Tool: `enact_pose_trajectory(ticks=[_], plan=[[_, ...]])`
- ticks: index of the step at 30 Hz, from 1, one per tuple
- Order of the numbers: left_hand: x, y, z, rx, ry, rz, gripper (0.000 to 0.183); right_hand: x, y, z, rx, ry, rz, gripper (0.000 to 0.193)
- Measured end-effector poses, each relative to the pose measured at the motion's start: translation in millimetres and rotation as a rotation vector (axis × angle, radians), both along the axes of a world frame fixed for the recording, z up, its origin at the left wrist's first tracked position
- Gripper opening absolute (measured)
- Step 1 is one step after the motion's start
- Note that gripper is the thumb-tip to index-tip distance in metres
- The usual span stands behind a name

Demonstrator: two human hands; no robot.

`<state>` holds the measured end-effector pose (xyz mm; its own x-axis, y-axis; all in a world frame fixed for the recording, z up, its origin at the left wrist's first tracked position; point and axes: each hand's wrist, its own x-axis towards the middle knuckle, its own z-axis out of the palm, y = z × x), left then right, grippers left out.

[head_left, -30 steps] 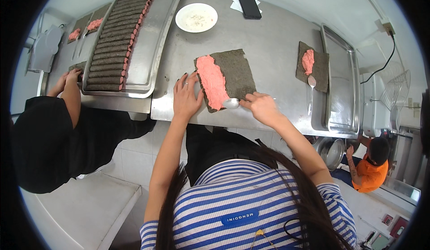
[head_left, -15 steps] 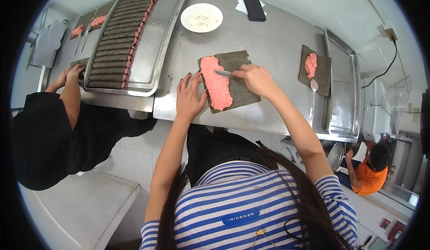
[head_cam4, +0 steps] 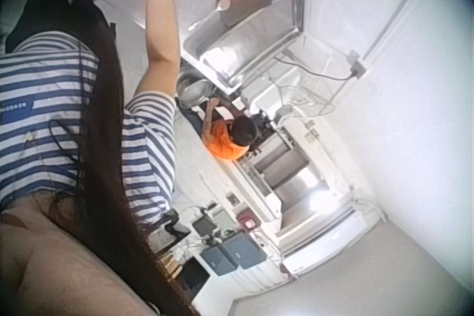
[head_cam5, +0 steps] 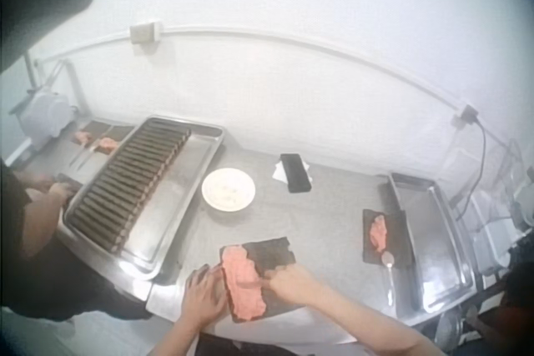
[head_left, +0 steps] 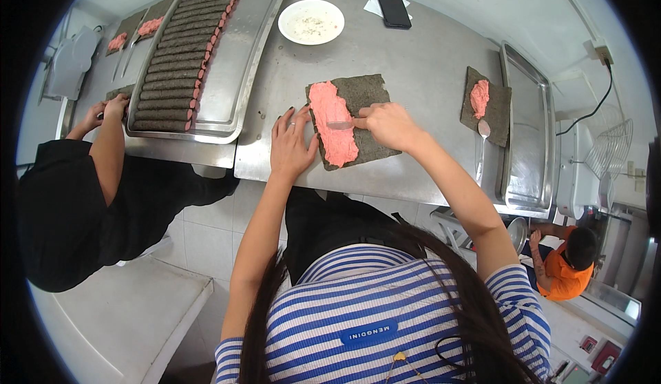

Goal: The person spreads a pink paste onto a sheet of nori using a spoon, then rolls the nori into a cylindrical shape. The person repeats this process multiple times, placing the finished rolls onto a metal tray.

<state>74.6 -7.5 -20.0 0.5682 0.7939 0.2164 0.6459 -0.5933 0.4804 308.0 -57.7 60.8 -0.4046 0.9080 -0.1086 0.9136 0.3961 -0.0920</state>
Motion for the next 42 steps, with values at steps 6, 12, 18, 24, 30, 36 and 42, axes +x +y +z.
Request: enact_pose_trajectory(ticks=[6, 12, 18, 24, 30, 36, 42], plan=[[0.9, 0.1, 1.3, -0.005, 0.009, -0.002, 0.042, -2.6, -16.0, -1.0, 0.013, -0.012, 0.011, 0.023], [1.3, 0.2, 0.4, 0.0, 0.005, 0.0, 0.041, -8.4, -32.8, -2.4, 0.057, -0.055, 0.081, 0.018], [0.7, -0.4, 0.6, -0.006, -0.007, 0.004, 0.042, -9.2, -40.0, 13.3, 0.094, -0.024, 0.17, 0.023], [-1.5, 0.3, -0.1, -0.011, -0.017, 0.006, 0.042, -0.8, -1.8, 23.3, 0.126, 0.085, -0.003, 0.024], [1.0, 0.2, 2.9, -0.033, -0.034, -0.012, 0.042, -4.2, 7.4, -7.2, 0.03, 0.057, -0.01, 0.025], [-1.5, 0.3, 2.1, -0.031, 0.003, 0.002, 0.041, -16.8, -20.1, -4.4, -0.068, 0.062, 0.05, 0.024], [-1.1, 0.2, 2.0, -0.038, 0.004, 0.01, 0.041, -1.6, -21.0, 2.4, 0.028, 0.14, 0.08, 0.021]])
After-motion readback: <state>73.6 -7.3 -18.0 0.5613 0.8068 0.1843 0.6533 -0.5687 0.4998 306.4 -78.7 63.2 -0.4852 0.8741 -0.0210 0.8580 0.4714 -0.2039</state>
